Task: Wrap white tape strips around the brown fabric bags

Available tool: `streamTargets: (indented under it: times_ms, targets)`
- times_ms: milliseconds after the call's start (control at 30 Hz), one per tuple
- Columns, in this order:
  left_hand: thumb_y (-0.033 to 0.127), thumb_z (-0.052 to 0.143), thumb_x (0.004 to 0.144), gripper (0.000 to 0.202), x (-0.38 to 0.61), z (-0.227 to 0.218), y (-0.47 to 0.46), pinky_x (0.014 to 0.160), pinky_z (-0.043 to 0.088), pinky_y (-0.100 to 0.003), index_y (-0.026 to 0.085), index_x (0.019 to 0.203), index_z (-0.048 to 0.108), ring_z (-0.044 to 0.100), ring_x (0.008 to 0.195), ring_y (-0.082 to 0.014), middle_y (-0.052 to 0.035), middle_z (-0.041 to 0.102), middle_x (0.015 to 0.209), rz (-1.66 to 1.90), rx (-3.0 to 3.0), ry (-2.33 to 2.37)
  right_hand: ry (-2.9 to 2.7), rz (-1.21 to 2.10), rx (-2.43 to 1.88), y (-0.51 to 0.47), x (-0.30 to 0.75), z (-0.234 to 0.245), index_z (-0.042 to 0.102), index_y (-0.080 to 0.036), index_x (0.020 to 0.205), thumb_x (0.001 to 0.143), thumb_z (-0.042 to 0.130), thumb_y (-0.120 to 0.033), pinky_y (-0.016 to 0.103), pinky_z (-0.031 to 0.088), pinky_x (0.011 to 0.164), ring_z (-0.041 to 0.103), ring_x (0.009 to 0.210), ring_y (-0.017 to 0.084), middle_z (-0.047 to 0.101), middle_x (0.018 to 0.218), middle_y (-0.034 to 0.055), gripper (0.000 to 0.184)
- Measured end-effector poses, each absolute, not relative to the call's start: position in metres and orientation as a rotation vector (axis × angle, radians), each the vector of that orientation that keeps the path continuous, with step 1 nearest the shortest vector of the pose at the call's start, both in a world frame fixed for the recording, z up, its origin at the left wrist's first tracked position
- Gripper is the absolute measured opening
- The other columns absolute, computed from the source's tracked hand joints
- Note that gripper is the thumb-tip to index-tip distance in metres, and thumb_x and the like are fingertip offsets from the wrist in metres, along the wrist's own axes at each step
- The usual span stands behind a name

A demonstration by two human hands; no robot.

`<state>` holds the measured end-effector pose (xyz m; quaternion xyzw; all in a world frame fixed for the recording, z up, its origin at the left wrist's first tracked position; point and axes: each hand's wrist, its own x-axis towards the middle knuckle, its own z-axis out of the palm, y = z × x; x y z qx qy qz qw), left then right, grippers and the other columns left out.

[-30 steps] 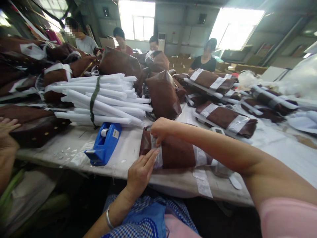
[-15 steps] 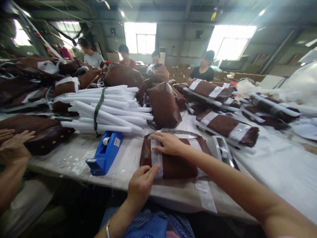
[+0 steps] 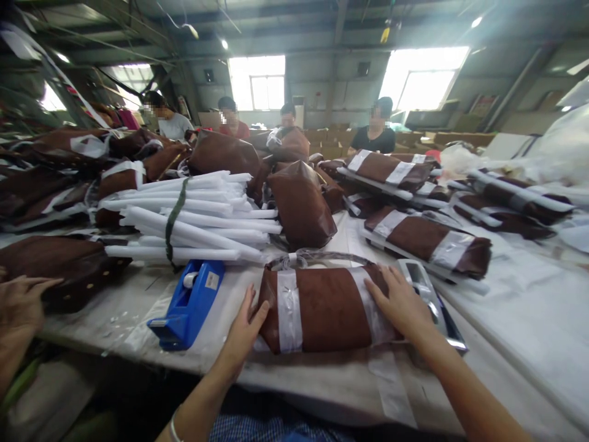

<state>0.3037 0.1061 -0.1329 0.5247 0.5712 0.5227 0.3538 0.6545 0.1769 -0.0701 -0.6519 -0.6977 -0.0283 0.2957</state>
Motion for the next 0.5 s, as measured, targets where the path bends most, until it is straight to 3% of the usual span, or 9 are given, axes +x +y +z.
streamTargets:
  times_ms: [167,267,333,400,500]
  targets:
    - [0.042,0.070,0.091,0.098,0.310,-0.119,0.119,0.115,0.042,-0.040,0.025,0.161,0.003,0.047,0.139,-0.0250,-0.0135,0.042,0.155,1.359,0.986,1.140,-1.683,0.352,-1.702,0.177,0.657,-0.079,0.049,-0.020,0.146,0.081,0.058,-0.068,0.052,0.029,0.121,0.046,0.139,0.036,0.050,0.150,0.0140,0.081]
    - [0.040,0.077,0.084,0.106,0.302,-0.115,0.102,0.119,0.037,-0.040,0.034,0.160,0.003,0.043,0.142,-0.0256,-0.0090,0.041,0.157,1.489,1.036,1.099,-1.318,0.629,-1.559,0.166,0.645,-0.069,0.033,-0.027,0.156,0.078,0.067,-0.067,0.051,0.036,0.117,0.049,0.136,0.034,0.044,0.155,0.0124,0.094]
    - [0.040,0.082,0.079,0.111,0.291,-0.115,0.087,0.120,0.034,-0.040,0.037,0.160,0.005,0.038,0.145,-0.0276,-0.0075,0.038,0.159,1.539,1.102,1.120,-1.139,0.734,-1.393,0.154,0.640,-0.066,0.028,-0.035,0.157,0.081,0.067,-0.065,0.050,0.033,0.119,0.047,0.139,0.030,0.047,0.153,0.0074,0.090]
    - [0.042,0.086,0.073,0.115,0.277,-0.117,0.074,0.120,0.035,-0.040,0.037,0.160,0.010,0.035,0.146,-0.0298,-0.0073,0.035,0.161,1.577,1.119,1.128,-1.079,0.784,-1.284,0.143,0.640,-0.067,0.032,-0.039,0.154,0.083,0.068,-0.062,0.050,0.029,0.121,0.045,0.140,0.029,0.053,0.148,0.0045,0.084]
    - [0.055,0.090,0.061,0.120,0.257,-0.118,0.065,0.119,0.036,-0.041,0.031,0.158,0.024,0.035,0.146,-0.0338,-0.0103,0.038,0.159,1.610,1.076,1.135,-1.126,0.792,-1.240,0.135,0.644,-0.076,0.051,-0.034,0.143,0.082,0.069,-0.061,0.049,0.032,0.120,0.048,0.137,0.031,0.058,0.142,0.0058,0.069]
